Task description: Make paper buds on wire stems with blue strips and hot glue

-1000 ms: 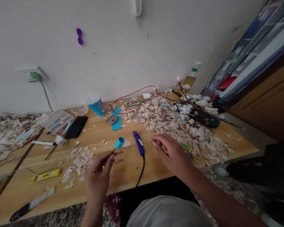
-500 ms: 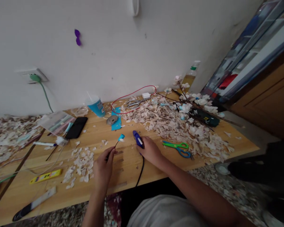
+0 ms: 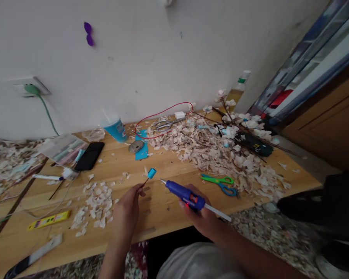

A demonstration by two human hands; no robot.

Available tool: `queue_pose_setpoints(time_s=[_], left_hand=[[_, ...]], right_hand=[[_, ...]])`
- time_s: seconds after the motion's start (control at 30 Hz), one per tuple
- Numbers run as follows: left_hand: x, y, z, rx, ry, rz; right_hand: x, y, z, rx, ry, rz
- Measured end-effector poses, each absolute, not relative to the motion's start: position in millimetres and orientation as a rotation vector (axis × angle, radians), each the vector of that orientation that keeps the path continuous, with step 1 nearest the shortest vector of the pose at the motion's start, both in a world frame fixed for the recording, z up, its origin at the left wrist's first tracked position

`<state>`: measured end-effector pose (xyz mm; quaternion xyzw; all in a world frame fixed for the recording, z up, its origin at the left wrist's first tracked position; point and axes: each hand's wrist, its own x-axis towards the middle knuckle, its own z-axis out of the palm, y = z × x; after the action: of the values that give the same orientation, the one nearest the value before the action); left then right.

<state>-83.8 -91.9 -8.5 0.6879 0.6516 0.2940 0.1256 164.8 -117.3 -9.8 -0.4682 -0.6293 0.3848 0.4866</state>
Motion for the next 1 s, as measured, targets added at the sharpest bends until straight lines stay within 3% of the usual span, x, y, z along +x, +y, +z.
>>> queue_pose_setpoints(time_s=[0.23, 1.0], left_hand=[[-82.4, -93.5, -15.6, 2.451, 1.888, 0.674], [-72.4, -83.0, -54.4, 2.648, 1.838, 0.722]], right_hand=[[161.9, -118.8, -2.0, -1.184, -1.617, 0.94], [158.8, -93.9, -52.0, -1.231, -1.766, 0.809]])
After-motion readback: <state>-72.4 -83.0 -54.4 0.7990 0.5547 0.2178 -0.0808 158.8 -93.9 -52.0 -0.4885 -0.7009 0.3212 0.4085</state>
